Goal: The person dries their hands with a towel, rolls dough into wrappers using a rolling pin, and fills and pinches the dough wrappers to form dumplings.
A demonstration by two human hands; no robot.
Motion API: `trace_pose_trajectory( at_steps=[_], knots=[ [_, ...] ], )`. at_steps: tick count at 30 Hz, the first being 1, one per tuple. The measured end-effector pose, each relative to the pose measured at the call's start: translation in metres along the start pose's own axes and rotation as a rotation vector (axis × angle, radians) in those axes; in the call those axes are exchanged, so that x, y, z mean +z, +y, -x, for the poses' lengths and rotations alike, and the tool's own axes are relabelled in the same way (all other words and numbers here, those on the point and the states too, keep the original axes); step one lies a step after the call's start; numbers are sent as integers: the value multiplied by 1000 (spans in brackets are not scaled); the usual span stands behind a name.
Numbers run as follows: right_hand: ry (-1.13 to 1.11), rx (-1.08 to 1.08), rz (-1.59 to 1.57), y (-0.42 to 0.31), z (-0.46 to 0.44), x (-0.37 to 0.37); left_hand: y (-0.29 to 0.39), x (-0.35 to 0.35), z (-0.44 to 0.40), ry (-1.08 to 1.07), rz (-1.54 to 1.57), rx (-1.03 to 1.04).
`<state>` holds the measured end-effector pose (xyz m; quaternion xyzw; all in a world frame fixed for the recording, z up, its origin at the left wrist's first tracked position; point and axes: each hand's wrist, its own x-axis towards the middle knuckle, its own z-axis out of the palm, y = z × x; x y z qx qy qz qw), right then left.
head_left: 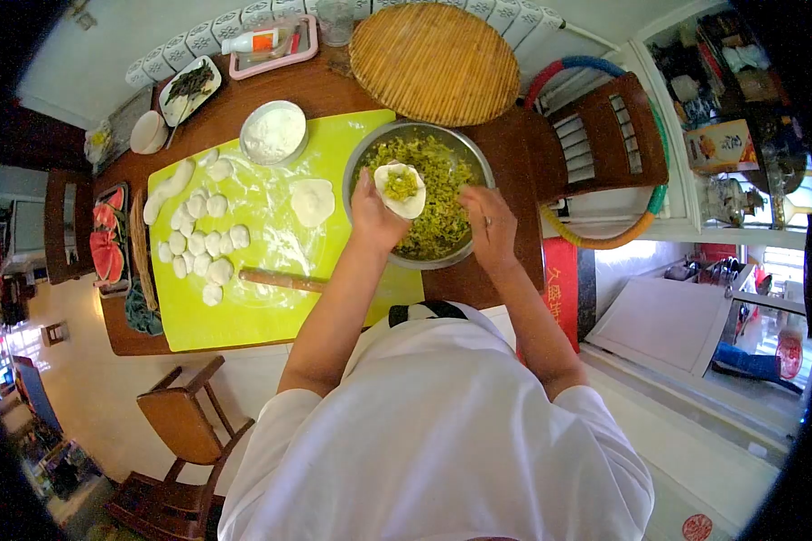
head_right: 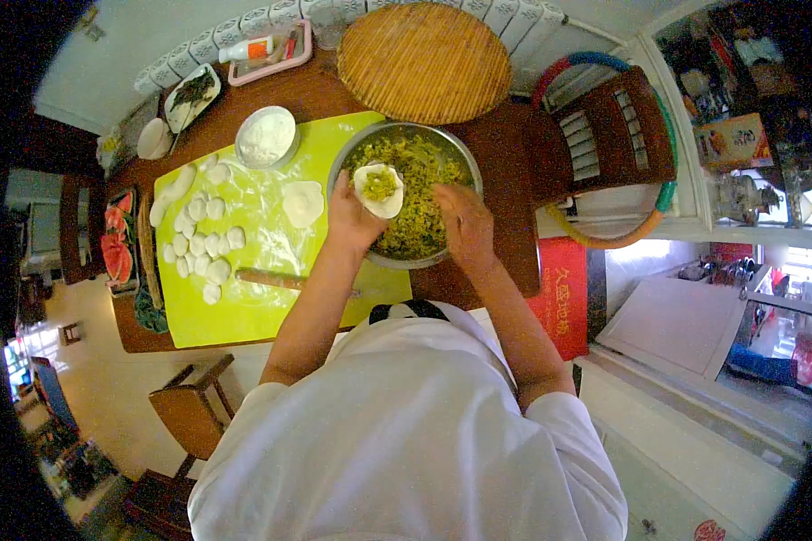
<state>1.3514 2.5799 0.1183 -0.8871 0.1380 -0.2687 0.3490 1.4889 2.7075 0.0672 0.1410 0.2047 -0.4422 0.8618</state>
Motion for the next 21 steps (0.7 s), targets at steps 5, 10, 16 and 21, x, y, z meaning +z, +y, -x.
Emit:
trace_pose_trajectory(
  at_steps=[5,10,16,21],
  knots=[
    [-11,87,133,48,-6,2,7,-11,2,-93,-8,24],
    [-46,254,204,78,21,21,12,-15,11,-103,12,20],
    [169,739,-550,72,28,16,14,-18,15,-61,-27,39],
    [339,928,-927,61,27,6,13,-19,14,-52,-38,42]
  ],
)
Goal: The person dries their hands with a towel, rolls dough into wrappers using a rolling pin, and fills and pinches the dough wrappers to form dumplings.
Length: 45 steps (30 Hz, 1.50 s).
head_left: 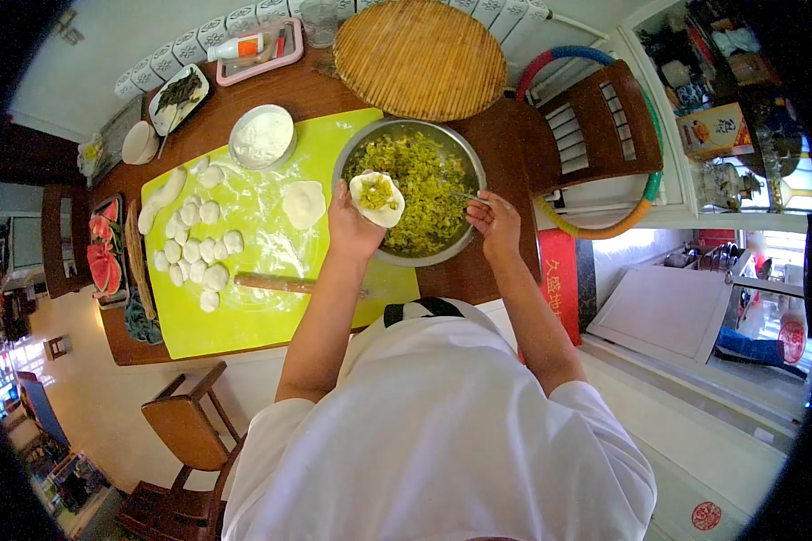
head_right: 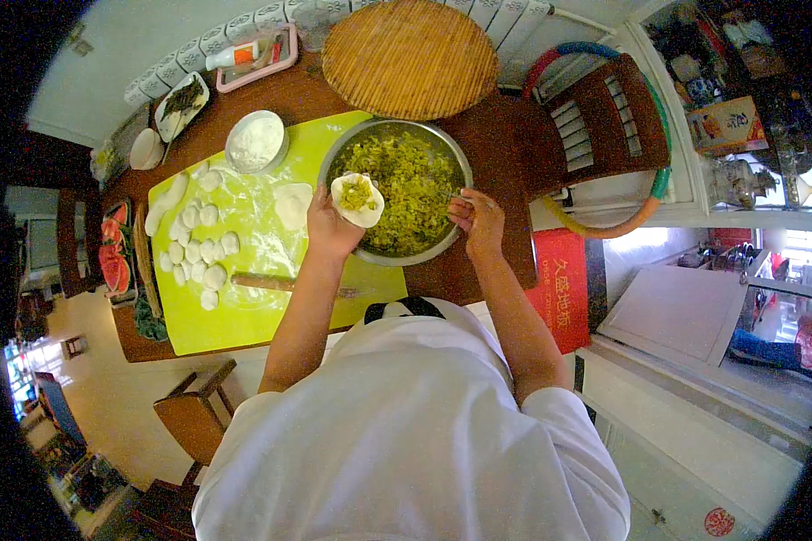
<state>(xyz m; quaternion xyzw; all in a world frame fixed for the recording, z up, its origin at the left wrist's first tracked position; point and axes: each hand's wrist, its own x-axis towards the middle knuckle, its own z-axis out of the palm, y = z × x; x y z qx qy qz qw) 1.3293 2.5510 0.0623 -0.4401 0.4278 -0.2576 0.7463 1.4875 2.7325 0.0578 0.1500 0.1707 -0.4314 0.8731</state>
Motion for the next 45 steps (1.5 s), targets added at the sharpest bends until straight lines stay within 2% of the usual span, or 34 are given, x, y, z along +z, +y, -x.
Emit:
trace_pose_trajectory(
  at_steps=[8,10,11,12,13,15,16,18,19,21,25,27,28,30,31,33,36,40,42,45],
  knots=[
    [-150,-54,-153,-21,28,21,-10,-8,-12,-117,6,-78],
    [-180,-66,-144,-28,39,34,-16,6,-8,-55,7,-65],
    [-199,-159,-1,-31,47,42,-18,14,-7,5,7,-54],
    [-217,-252,143,-31,53,47,-20,20,-6,-28,8,-59],
    [-218,-253,143,-27,56,49,-21,25,-4,-28,8,-58],
    [-326,-466,379,-18,61,49,-21,35,2,19,27,-68],
    [-329,-468,378,-17,62,47,-21,36,1,17,28,-66],
    [-470,-847,845,-17,65,43,-19,38,1,-25,58,-84],
    [-472,-846,845,-16,67,42,-19,37,1,-24,59,-83],
    [-581,-1077,1037,-16,69,41,-19,35,-2,-18,74,-72],
    [-565,-1032,1029,-25,68,43,-17,32,-2,-9,52,-78],
    [-481,-924,827,-29,68,43,-17,35,-1,69,20,-60],
    [-482,-923,827,-29,69,45,-17,34,-1,70,20,-59],
    [-390,-570,438,-28,72,50,-16,32,-2,35,10,-63],
    [-390,-570,438,-28,72,51,-16,32,-2,35,10,-64],
    [-341,-327,184,-28,70,53,-16,34,1,-1,-1,-78],
    [-313,-254,168,-22,64,50,-15,37,4,-13,-16,-107],
    [-305,-262,125,-21,65,48,-16,33,1,-8,3,-101],
    [-336,-237,238,-19,63,45,-15,30,-1,-5,-7,-92],
    [-355,-296,192,-21,63,42,-16,31,-1,22,-17,-86]
  ],
)
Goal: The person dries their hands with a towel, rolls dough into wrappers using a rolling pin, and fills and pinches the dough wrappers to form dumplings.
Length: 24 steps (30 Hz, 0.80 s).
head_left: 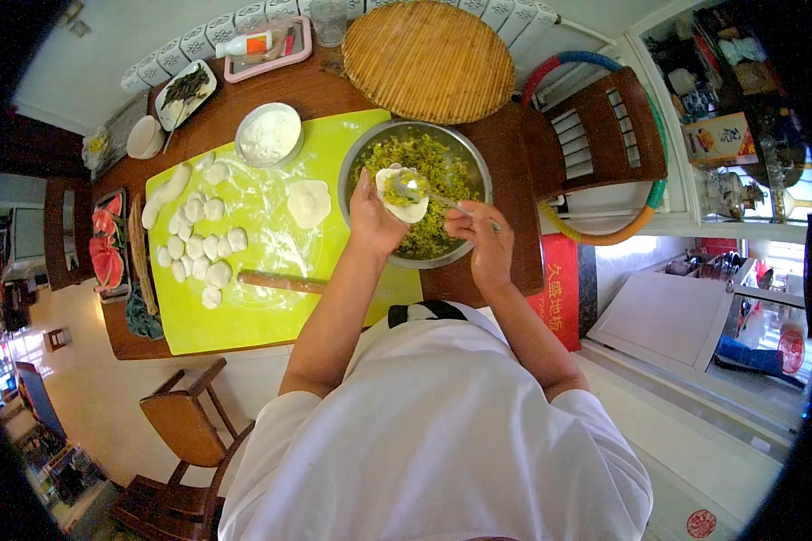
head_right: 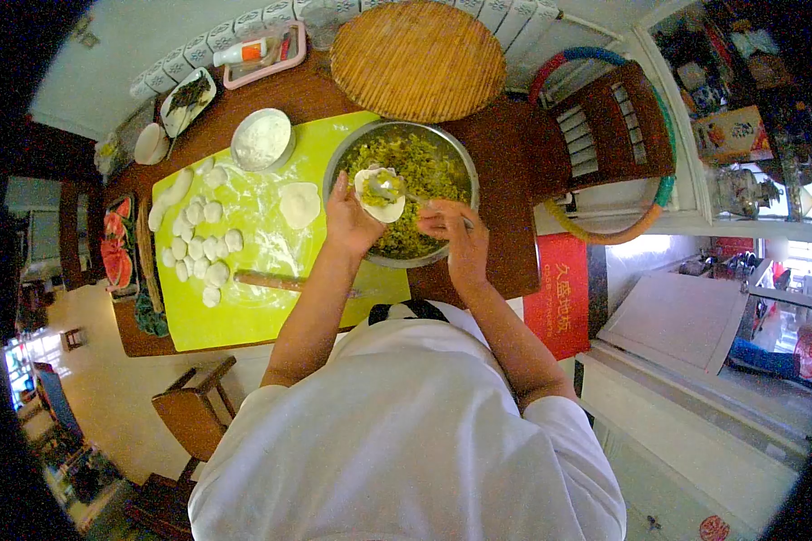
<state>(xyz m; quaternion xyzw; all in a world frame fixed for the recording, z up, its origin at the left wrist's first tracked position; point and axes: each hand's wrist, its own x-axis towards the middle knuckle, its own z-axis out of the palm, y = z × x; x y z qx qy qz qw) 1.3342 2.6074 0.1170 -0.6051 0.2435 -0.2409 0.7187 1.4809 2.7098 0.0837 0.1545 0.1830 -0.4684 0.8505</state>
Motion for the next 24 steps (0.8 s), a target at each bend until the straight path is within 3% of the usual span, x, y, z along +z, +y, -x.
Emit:
trace_pose_trajectory(
  at_steps=[4,6,7,9,16,18,22,24],
  knots=[
    [74,-100,-43,-1,-2,-16,5,-18,-9,-28,63,16],
    [11,-208,446,4,-6,-30,10,-24,-10,-60,43,37],
    [11,-209,446,11,-6,-38,11,-26,-10,-61,43,37],
    [-180,-351,1080,27,-5,-51,13,-27,-8,-174,102,22],
    [-325,-392,1191,25,12,-44,13,-21,2,-173,61,23],
    [-352,-506,1182,22,10,-40,13,-19,6,-193,39,8],
    [-282,-606,1094,4,4,-22,5,-6,18,-223,45,-38],
    [-284,-706,1029,-6,-4,-9,-1,7,25,-68,-48,-77]
  ],
)
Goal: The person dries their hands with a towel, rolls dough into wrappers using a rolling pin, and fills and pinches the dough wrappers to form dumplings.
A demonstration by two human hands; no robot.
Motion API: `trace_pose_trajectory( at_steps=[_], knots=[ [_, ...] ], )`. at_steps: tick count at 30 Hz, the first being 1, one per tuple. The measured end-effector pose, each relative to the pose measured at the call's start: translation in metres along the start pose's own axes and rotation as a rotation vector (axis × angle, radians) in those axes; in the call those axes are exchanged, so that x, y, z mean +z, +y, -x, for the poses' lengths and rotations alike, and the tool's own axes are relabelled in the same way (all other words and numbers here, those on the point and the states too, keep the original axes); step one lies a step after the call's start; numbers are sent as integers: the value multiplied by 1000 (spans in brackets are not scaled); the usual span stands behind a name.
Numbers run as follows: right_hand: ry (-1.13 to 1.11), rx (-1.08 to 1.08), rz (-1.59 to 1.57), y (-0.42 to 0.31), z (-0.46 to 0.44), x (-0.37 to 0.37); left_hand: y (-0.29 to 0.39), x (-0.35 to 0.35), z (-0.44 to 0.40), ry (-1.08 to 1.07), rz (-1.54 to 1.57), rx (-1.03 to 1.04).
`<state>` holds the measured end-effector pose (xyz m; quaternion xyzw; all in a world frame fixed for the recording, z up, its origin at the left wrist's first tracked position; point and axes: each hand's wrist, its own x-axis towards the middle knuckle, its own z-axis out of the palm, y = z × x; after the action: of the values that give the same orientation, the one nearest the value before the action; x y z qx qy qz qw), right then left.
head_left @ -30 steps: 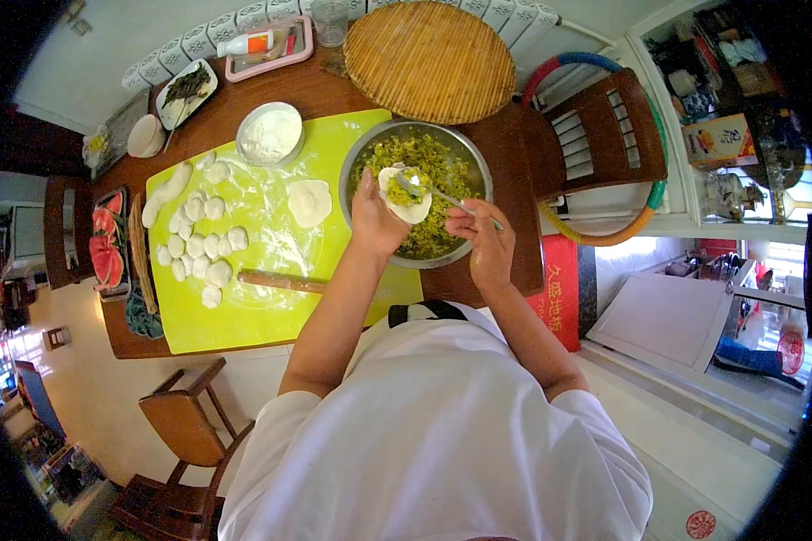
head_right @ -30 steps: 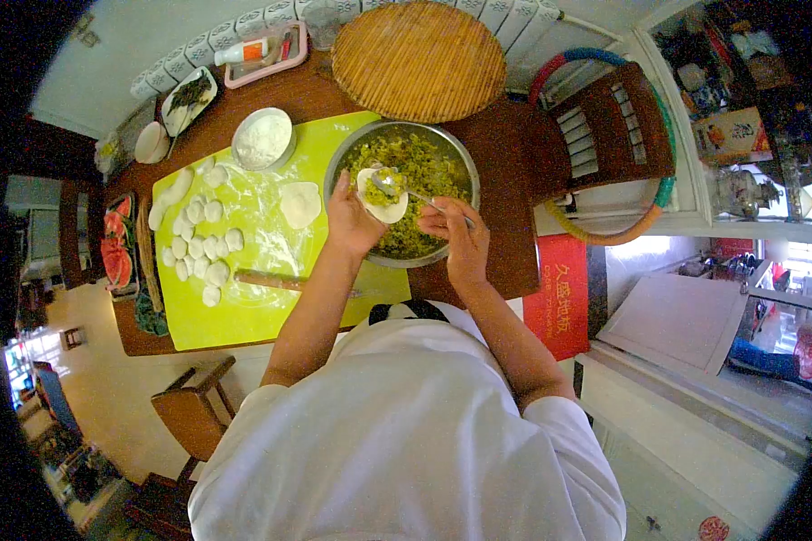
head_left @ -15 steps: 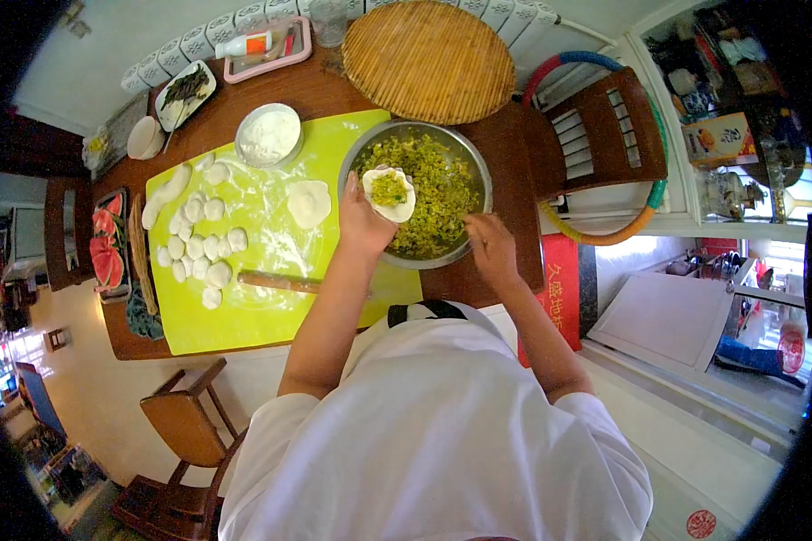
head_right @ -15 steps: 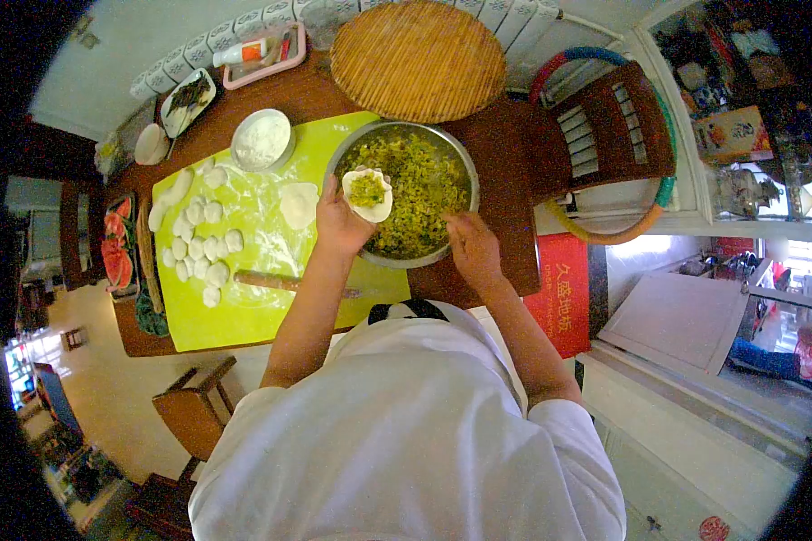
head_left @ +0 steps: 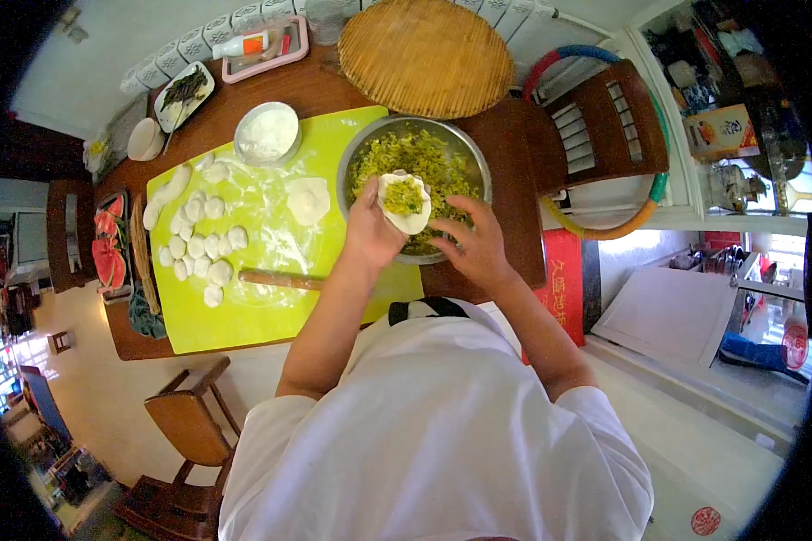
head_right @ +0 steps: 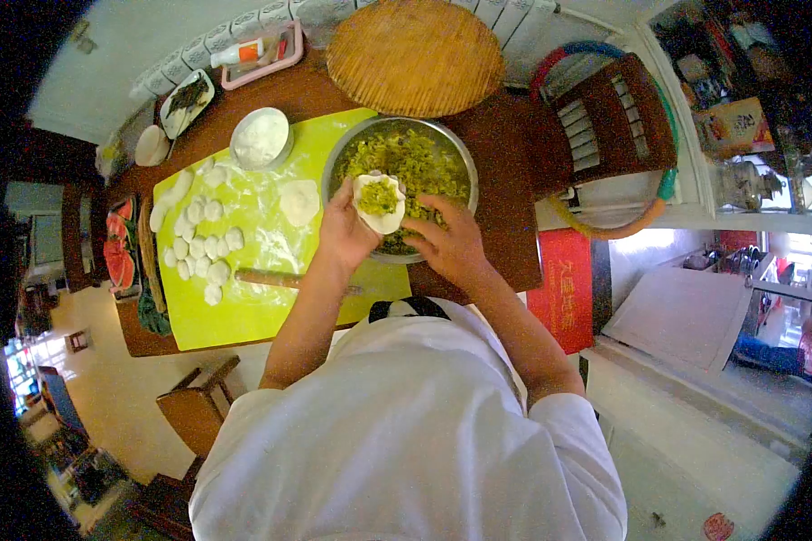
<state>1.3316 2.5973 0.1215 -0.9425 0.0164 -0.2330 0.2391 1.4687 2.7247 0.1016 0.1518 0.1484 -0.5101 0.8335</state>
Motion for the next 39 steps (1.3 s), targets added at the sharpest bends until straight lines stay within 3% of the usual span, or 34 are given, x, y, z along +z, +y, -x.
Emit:
trace_pose_trajectory(
  at_steps=[3,10,12,15,19,21,30,39],
  knots=[
    [-32,-100,-12,-7,-19,-4,-5,-5,2,-28,10,-37],
    [-20,-91,-78,-10,-31,0,-4,-4,9,-39,-126,-36],
    [56,54,-186,-14,-34,1,-7,0,12,33,-363,42],
    [122,135,-241,-12,-40,5,-13,3,13,-7,-446,75],
    [162,184,-212,-15,-45,3,-14,5,18,-23,-384,24],
    [163,195,-216,-12,-46,5,-15,-1,20,-136,-664,125],
    [188,268,-285,-17,-51,5,-12,9,23,-151,-861,193],
    [169,94,-193,-10,-45,7,-14,17,27,-100,-975,319]
  ],
)
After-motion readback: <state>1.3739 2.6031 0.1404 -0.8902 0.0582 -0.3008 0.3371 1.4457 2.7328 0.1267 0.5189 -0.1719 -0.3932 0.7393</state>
